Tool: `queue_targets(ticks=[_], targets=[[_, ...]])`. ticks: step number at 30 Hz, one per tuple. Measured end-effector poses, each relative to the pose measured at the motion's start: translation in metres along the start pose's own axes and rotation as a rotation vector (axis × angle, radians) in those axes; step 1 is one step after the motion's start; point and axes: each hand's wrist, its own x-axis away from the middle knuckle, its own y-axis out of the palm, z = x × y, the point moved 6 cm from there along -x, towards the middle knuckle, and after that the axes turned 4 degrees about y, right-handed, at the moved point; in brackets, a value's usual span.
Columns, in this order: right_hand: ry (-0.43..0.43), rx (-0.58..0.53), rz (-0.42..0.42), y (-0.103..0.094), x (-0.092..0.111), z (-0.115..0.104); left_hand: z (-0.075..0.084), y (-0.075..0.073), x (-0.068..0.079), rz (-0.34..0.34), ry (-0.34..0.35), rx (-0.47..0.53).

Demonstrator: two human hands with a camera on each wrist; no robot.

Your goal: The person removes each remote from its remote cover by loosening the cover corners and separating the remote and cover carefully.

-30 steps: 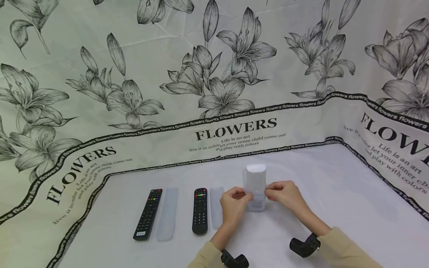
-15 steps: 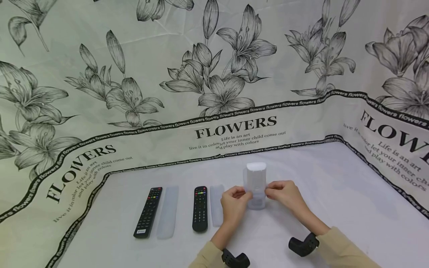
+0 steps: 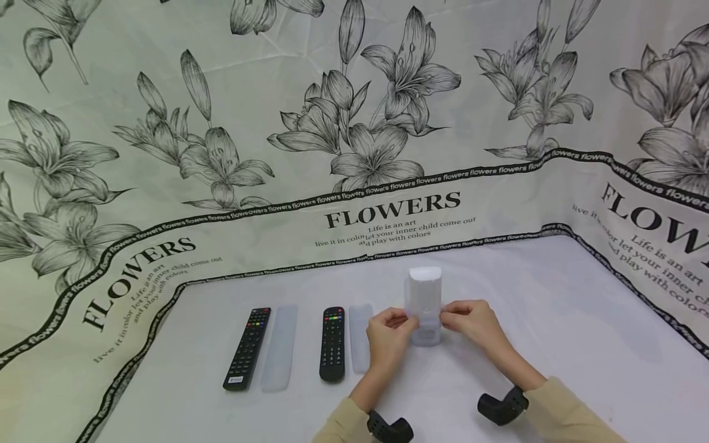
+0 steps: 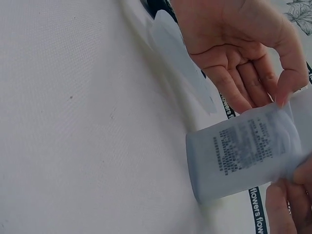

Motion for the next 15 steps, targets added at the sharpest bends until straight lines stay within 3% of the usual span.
queue_targets(ticks=[9, 15], targets=[[-0.02, -0.009, -0.023, 0.0003, 0.0041, 0.0011, -0.0016, 0.0004, 0.0032, -0.017, -0.021, -0.005], [-0.063, -0.024, -0.054, 0.0006, 0.0072, -0.0003, 0.003, -0.0017, 0.0044, -0.041, 0.008, -0.028]])
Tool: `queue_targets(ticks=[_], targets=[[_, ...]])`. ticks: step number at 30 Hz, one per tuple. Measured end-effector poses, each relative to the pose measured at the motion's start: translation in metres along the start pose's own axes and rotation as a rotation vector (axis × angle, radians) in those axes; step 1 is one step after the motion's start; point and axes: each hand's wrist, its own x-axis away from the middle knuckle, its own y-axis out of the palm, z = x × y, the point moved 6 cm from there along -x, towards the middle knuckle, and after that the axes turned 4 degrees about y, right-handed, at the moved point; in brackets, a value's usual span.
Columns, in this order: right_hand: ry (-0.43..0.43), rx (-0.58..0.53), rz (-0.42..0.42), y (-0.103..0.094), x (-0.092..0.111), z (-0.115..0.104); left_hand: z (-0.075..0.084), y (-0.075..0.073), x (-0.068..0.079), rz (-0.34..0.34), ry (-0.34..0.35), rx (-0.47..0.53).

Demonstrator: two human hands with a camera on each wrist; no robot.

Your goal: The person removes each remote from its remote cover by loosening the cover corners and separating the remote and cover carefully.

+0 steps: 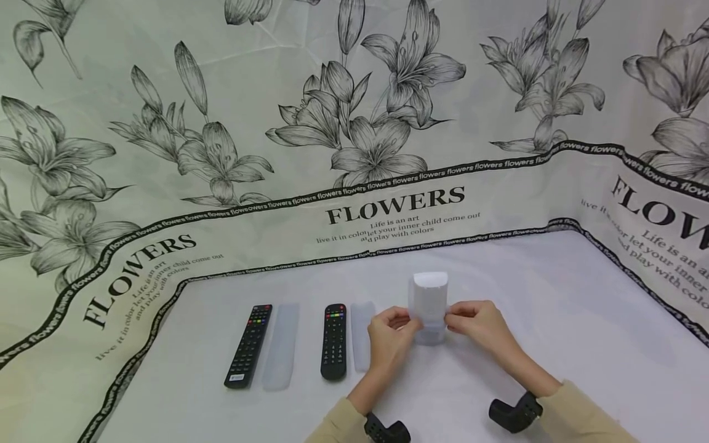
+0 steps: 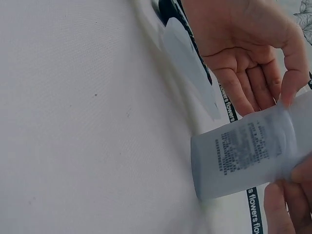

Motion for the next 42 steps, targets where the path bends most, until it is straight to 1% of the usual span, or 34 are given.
queue_targets(ticks=[4, 7, 9, 11, 13, 15, 19, 22, 25, 28, 31, 34, 36, 39, 40, 42], targets=[[0.014, 0.007, -0.005, -0.001, 0.0, 0.001, 0.007, -0.002, 0.0, -0.034, 0.042, -0.028], [0.048, 0.016, 0.008, -0.002, 0.0, 0.004, 0.014, -0.002, 0.0, -0.088, 0.1, -0.088], [0.061, 0.021, 0.02, -0.003, 0.0, 0.005, 0.018, -0.002, -0.001, -0.127, 0.123, -0.12], [0.063, 0.021, 0.026, -0.003, 0.0, 0.006, 0.02, -0.001, -0.004, -0.156, 0.121, -0.131], [0.06, 0.007, 0.021, -0.002, 0.0, 0.005, 0.019, -0.002, -0.006, -0.163, 0.089, -0.121], [0.05, -0.014, -0.004, -0.001, -0.001, 0.003, 0.019, -0.004, -0.007, -0.155, 0.061, -0.121], [0.058, -0.055, -0.054, -0.001, -0.003, 0.001, 0.018, -0.006, -0.009, -0.136, 0.011, -0.132], [0.069, -0.052, -0.079, -0.002, -0.003, 0.002, 0.016, -0.006, -0.009, -0.114, -0.015, -0.139], [0.065, -0.05, -0.105, -0.002, -0.003, 0.003, 0.014, -0.006, -0.009, -0.088, -0.026, -0.13], [0.032, -0.039, -0.116, -0.001, -0.002, 0.003, 0.013, -0.005, -0.01, -0.07, -0.026, -0.114], [-0.018, 0.005, -0.083, 0.0, -0.001, 0.002, 0.013, -0.005, -0.011, -0.062, -0.017, -0.103], [-0.065, 0.065, -0.006, 0.001, -0.001, 0.0, 0.012, -0.006, -0.012, -0.056, -0.01, -0.101], [-0.094, 0.095, 0.043, 0.002, -0.002, -0.003, 0.011, -0.006, -0.012, -0.052, -0.016, -0.09], [-0.098, 0.119, 0.084, 0.002, -0.002, -0.006, 0.009, -0.006, -0.013, -0.044, -0.028, -0.081], [-0.095, 0.114, 0.08, 0.002, -0.002, -0.006, 0.008, -0.006, -0.014, -0.039, -0.032, -0.079], [-0.059, 0.11, 0.061, 0.002, -0.003, -0.007, 0.006, -0.005, -0.014, -0.03, -0.041, -0.081]])
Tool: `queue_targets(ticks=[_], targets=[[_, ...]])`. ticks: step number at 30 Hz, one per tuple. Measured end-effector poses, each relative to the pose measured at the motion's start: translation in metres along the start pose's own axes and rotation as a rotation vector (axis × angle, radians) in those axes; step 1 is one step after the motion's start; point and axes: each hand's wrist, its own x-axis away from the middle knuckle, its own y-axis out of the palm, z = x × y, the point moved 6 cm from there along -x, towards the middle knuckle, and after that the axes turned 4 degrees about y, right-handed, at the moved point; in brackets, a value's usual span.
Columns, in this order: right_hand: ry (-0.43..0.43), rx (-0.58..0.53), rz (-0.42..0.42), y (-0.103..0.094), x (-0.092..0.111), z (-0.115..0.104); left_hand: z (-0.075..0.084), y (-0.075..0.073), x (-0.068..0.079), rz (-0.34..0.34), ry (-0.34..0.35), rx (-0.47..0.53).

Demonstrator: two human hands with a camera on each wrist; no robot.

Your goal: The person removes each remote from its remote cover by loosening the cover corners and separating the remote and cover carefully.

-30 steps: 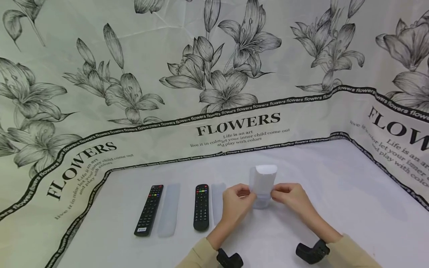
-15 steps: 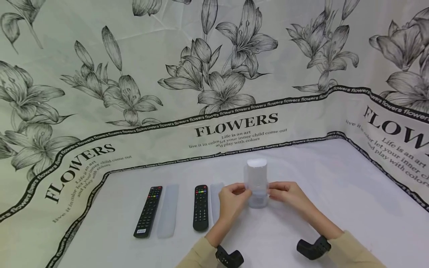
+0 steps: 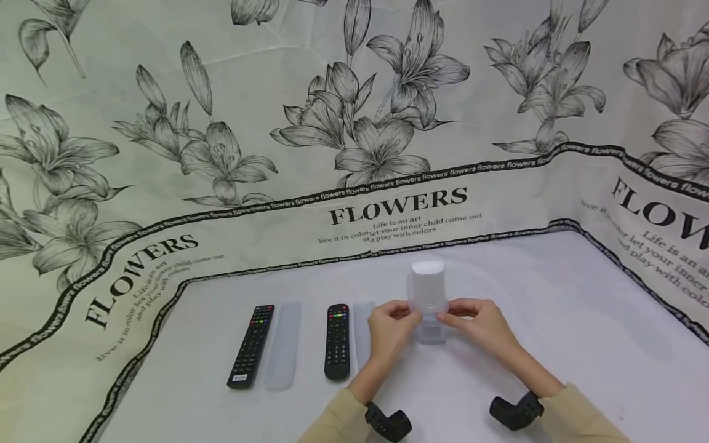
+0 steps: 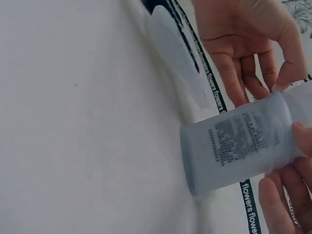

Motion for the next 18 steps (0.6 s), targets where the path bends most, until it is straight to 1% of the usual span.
queue_targets(ticks=[2, 5, 7, 11, 13, 15, 18], targets=[[0.052, -0.021, -0.03, -0.001, 0.0, 0.002, -0.001, 0.003, 0.0, 0.008, -0.001, -0.004], [0.136, -0.083, -0.072, -0.001, -0.002, 0.006, -0.002, 0.005, 0.0, 0.023, 0.0, -0.007], [0.164, -0.13, -0.087, -0.001, -0.003, 0.009, -0.001, 0.005, 0.001, 0.03, 0.005, -0.006], [0.18, -0.243, -0.112, -0.001, -0.005, 0.013, 0.002, 0.004, 0.007, 0.047, 0.027, 0.002], [0.191, -0.297, -0.119, -0.001, -0.006, 0.014, 0.005, 0.004, 0.01, 0.063, 0.059, -0.001], [0.202, -0.322, -0.113, 0.0, -0.006, 0.014, 0.008, 0.003, 0.013, 0.077, 0.109, -0.005], [0.214, -0.311, -0.094, 0.001, -0.005, 0.013, 0.012, 0.002, 0.016, 0.097, 0.184, -0.02]])
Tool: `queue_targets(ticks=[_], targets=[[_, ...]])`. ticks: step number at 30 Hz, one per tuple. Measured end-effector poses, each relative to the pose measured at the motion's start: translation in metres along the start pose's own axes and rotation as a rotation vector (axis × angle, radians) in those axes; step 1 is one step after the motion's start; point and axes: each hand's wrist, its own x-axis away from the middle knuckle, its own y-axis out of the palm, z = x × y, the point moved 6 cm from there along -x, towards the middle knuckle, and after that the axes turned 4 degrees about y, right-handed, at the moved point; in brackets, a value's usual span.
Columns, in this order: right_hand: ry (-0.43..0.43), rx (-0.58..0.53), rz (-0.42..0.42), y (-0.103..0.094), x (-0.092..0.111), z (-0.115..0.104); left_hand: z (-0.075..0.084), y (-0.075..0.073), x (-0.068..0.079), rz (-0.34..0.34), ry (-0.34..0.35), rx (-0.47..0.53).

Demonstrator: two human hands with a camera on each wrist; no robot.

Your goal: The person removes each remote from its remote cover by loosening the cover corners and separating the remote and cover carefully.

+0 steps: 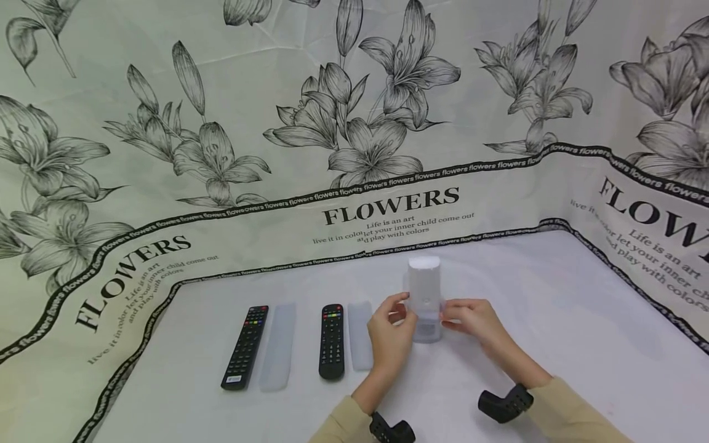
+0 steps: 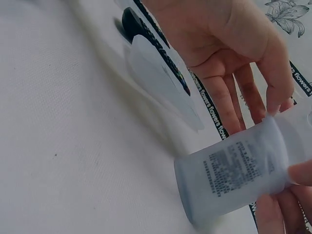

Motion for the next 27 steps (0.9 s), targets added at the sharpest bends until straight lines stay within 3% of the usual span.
queue_targets(ticks=[3, 12, 20, 27], targets=[[0.008, 0.023, 0.031, 0.001, 0.003, -0.001, -0.002, 0.0, 0.002, 0.004, 0.021, 0.01], [-0.003, 0.083, 0.04, -0.001, 0.009, -0.002, -0.01, 0.004, -0.001, -0.052, -0.089, 0.087], [-0.052, 0.119, 0.06, -0.001, 0.006, -0.007, -0.011, 0.005, -0.009, -0.034, -0.168, 0.039], [-0.08, 0.082, 0.075, 0.0, 0.005, -0.01, -0.011, 0.007, -0.011, -0.017, -0.193, 0.025]])
